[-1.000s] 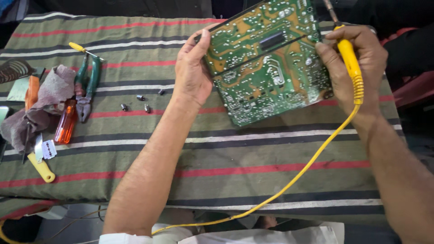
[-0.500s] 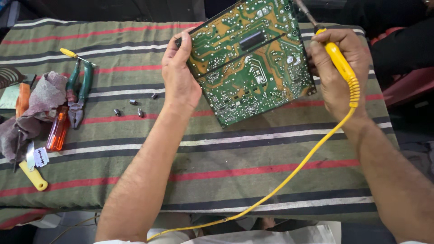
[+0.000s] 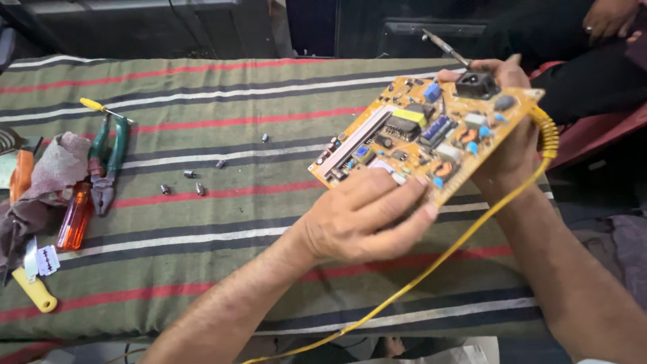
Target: The person holds a green circuit board on a cloth-covered bench and uses a yellow soldering iron to solder points along its underside, repositioning and turning the board to reach different areas while small components and screws lie nearby.
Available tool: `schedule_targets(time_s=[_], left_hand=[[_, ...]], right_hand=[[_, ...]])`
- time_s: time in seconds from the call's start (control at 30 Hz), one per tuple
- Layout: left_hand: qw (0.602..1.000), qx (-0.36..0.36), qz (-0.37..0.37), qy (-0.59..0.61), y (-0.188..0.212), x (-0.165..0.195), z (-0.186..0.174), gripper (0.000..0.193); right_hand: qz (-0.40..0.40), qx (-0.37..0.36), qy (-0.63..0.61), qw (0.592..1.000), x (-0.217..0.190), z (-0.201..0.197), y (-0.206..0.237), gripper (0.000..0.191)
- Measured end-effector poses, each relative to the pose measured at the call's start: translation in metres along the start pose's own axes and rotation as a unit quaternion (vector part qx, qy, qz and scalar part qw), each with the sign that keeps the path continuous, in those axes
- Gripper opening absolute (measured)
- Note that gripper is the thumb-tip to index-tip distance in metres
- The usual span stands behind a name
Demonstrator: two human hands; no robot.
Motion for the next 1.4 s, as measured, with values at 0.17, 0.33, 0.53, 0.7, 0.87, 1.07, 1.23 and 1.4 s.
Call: schedule_targets(time_s=[0.17,0.33,0.53,0.7,0.87,1.07,1.23,1.4], left_hand=[[0.998,-0.052,0.032,0.0,-0.002,0.013,0.008,0.04],[0.995,-0.09,0.027,-0.016,0.002,0.014,0.017,0.042],[0.992,-0.111,0.018,-0.063,0.005,0.011,0.023,0.033],[0.99,-0.127,0.002,-0.064,0.001,0.011,0.026,0.036],[0.987,-0.146,-0.008,-0.07,0.002,0.011,0.025,0.038],[0.987,-0.129,-0.047,-0.085,0.005,0.002,0.016,0.039],[0.984,-0.103,-0.137,-0.051,0.009,-0.017,0.007,0.048],[0.957,0.018,-0.266,0.117,0.009,-0.024,0.013,0.044]], right_hand=[[0.074,0.021,-0.234,0.969,-0.017,0.006,-0.001,0.053],[0.06,0.031,-0.261,0.963,-0.038,0.012,0.006,0.056],[0.032,0.006,-0.232,0.972,-0.05,0.005,0.001,0.036],[0.033,0.0,-0.264,0.964,-0.046,-0.007,-0.002,0.037],[0.018,0.013,-0.248,0.968,-0.046,-0.011,0.0,0.039],[-0.003,0.02,-0.223,0.974,-0.054,-0.005,0.001,0.038],[-0.024,0.035,-0.192,0.981,-0.066,0.005,0.005,0.036],[-0.085,-0.015,-0.113,0.99,-0.074,0.004,0.011,0.023]])
Point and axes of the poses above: each hand's wrist, its own y-axis away from the middle knuckle, its own z-axis out of the palm, x = y × z, the point moved 4 cm from there along -y, towards the middle knuckle, and after that the axes turned 1 degree about -z, right-handed, at the moved point
